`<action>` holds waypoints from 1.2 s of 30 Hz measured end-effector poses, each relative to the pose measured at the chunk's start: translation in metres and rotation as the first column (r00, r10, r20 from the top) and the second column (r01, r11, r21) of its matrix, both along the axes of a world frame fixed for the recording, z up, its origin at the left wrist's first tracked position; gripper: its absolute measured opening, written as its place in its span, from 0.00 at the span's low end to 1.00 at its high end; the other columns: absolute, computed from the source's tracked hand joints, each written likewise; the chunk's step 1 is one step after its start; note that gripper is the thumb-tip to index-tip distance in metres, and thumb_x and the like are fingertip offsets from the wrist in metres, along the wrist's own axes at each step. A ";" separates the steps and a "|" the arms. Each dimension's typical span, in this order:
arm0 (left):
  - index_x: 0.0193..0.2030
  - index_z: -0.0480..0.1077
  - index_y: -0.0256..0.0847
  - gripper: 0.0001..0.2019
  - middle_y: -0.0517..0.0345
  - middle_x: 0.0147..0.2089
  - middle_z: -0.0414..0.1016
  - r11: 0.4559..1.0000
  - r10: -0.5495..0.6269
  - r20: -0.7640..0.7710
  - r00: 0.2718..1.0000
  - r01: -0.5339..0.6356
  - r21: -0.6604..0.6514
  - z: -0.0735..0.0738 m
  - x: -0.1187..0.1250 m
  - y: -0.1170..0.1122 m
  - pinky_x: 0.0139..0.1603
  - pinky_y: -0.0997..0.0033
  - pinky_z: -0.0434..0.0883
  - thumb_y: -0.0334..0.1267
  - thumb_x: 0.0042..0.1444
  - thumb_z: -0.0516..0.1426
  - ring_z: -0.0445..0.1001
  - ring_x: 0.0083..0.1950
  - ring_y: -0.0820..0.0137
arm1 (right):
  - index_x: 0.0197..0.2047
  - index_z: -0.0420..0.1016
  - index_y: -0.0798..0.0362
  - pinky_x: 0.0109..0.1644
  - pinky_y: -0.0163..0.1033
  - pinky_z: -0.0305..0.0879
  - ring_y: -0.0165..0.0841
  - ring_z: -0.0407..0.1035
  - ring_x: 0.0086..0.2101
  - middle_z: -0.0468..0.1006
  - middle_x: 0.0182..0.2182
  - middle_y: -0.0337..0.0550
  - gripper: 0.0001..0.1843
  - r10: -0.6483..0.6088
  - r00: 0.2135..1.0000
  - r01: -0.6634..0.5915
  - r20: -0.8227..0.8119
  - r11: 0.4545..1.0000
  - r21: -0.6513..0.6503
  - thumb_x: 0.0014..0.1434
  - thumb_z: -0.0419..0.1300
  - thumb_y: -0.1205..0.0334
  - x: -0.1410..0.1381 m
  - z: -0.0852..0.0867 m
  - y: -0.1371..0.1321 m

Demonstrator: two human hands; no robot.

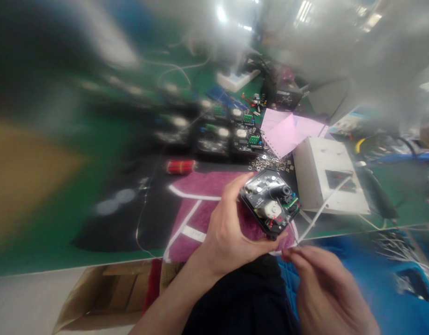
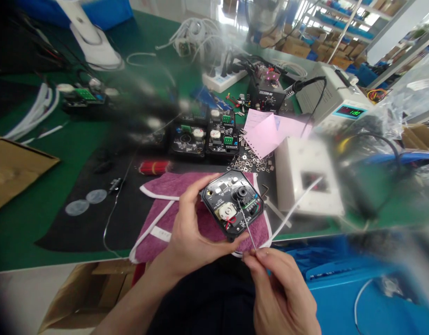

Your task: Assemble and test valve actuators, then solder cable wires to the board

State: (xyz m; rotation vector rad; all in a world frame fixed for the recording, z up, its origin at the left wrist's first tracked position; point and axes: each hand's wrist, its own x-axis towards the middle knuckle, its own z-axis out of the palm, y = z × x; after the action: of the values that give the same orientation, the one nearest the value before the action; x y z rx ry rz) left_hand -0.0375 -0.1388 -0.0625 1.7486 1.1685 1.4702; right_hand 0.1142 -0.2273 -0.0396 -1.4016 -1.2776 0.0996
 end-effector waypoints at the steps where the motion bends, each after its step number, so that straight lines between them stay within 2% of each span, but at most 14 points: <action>1: 0.76 0.55 0.40 0.54 0.38 0.72 0.68 1.000 0.002 -0.003 1.000 -0.002 0.004 0.001 0.000 0.000 0.72 0.49 0.77 0.50 0.49 0.76 0.72 0.73 0.49 | 0.44 0.87 0.52 0.40 0.38 0.78 0.35 0.81 0.36 0.86 0.39 0.43 0.16 -0.008 0.992 0.007 0.123 1.000 0.004 0.54 0.76 0.77 0.001 -0.002 -0.001; 3: 0.76 0.56 0.40 0.53 0.39 0.72 0.69 1.000 0.008 -0.010 1.000 -0.008 0.012 0.002 0.000 0.001 0.71 0.50 0.78 0.50 0.49 0.76 0.73 0.72 0.49 | 0.49 0.87 0.50 0.43 0.40 0.77 0.35 0.81 0.38 0.87 0.42 0.42 0.21 -0.012 0.961 0.012 0.278 1.000 0.001 0.55 0.75 0.79 0.003 -0.002 -0.001; 5: 0.75 0.56 0.40 0.53 0.39 0.71 0.69 1.000 0.014 -0.016 1.000 -0.013 0.020 0.002 -0.001 0.001 0.70 0.49 0.78 0.51 0.49 0.76 0.73 0.71 0.49 | 0.53 0.86 0.46 0.45 0.41 0.77 0.35 0.81 0.39 0.87 0.44 0.40 0.25 -0.011 0.940 0.015 0.341 1.000 -0.010 0.57 0.73 0.80 0.005 0.000 -0.001; 11: 0.76 0.55 0.40 0.53 0.39 0.72 0.68 1.000 0.013 -0.012 1.000 -0.013 0.028 0.001 -0.001 0.002 0.73 0.48 0.75 0.49 0.49 0.76 0.72 0.73 0.49 | 0.58 0.85 0.37 0.47 0.46 0.73 0.38 0.77 0.42 0.83 0.50 0.41 0.34 -0.049 0.901 0.066 0.431 0.998 -0.025 0.56 0.73 0.82 0.008 0.006 -0.005; 14: 0.76 0.55 0.42 0.54 0.39 0.72 0.68 1.000 0.014 -0.018 1.000 -0.013 0.025 0.000 -0.001 0.002 0.71 0.48 0.77 0.50 0.48 0.77 0.72 0.72 0.48 | 0.60 0.84 0.33 0.44 0.46 0.69 0.38 0.75 0.41 0.81 0.47 0.41 0.37 -0.100 0.893 0.116 0.439 0.993 -0.009 0.55 0.74 0.81 0.006 0.008 -0.006; 21: 0.76 0.55 0.39 0.54 0.38 0.72 0.68 0.999 0.014 -0.018 1.000 -0.013 0.046 0.000 -0.001 0.001 0.73 0.50 0.76 0.50 0.49 0.76 0.72 0.73 0.50 | 0.60 0.84 0.38 0.42 0.46 0.70 0.39 0.74 0.38 0.82 0.42 0.43 0.36 -0.125 0.871 0.119 0.474 0.992 0.044 0.53 0.75 0.79 0.006 0.006 -0.005; 26: 0.76 0.56 0.39 0.53 0.39 0.71 0.69 0.999 0.008 -0.009 1.000 -0.008 0.050 0.000 -0.001 0.002 0.72 0.51 0.76 0.51 0.49 0.76 0.73 0.72 0.51 | 0.57 0.86 0.41 0.38 0.43 0.69 0.36 0.73 0.34 0.83 0.38 0.41 0.30 -0.120 0.860 0.109 0.496 0.993 0.052 0.55 0.75 0.78 0.005 0.004 -0.004; 29: 0.76 0.55 0.41 0.53 0.39 0.72 0.69 0.999 0.013 -0.003 1.000 -0.013 0.042 0.000 0.000 0.002 0.71 0.50 0.77 0.52 0.50 0.76 0.73 0.72 0.50 | 0.51 0.88 0.45 0.34 0.39 0.67 0.33 0.74 0.34 0.84 0.38 0.40 0.22 -0.097 0.934 0.104 0.344 0.995 -0.002 0.57 0.74 0.77 -0.003 0.010 -0.002; 32: 0.76 0.55 0.40 0.53 0.39 0.72 0.69 0.998 0.009 -0.015 1.000 -0.008 0.055 0.000 -0.001 0.002 0.72 0.51 0.76 0.52 0.50 0.75 0.72 0.73 0.51 | 0.47 0.87 0.48 0.31 0.36 0.68 0.30 0.74 0.31 0.82 0.35 0.40 0.11 -0.044 0.998 0.049 0.035 0.985 -0.165 0.61 0.73 0.70 -0.009 0.017 -0.001; 34: 0.76 0.55 0.38 0.53 0.39 0.72 0.69 0.998 0.006 -0.020 1.000 -0.005 0.062 0.000 -0.002 0.001 0.73 0.52 0.75 0.52 0.50 0.75 0.72 0.72 0.52 | 0.45 0.87 0.48 0.28 0.33 0.68 0.29 0.72 0.26 0.81 0.30 0.39 0.08 -0.017 0.967 -0.055 -0.254 0.960 -0.275 0.62 0.74 0.63 -0.008 0.019 0.000; 36: 0.76 0.56 0.37 0.53 0.39 0.71 0.70 0.998 0.013 -0.020 1.000 -0.012 0.069 0.000 -0.002 0.002 0.73 0.53 0.75 0.52 0.50 0.76 0.72 0.72 0.52 | 0.45 0.86 0.49 0.26 0.32 0.68 0.28 0.71 0.24 0.80 0.28 0.40 0.09 -0.012 0.831 -0.218 -0.556 0.912 -0.346 0.61 0.75 0.59 -0.004 0.020 0.000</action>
State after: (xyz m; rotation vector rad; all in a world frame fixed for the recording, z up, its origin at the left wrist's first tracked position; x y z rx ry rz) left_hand -0.0392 -0.1372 -0.0623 1.8092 1.1540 1.5198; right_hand 0.1105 -0.2272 -0.0193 -1.4898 -0.8655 0.8281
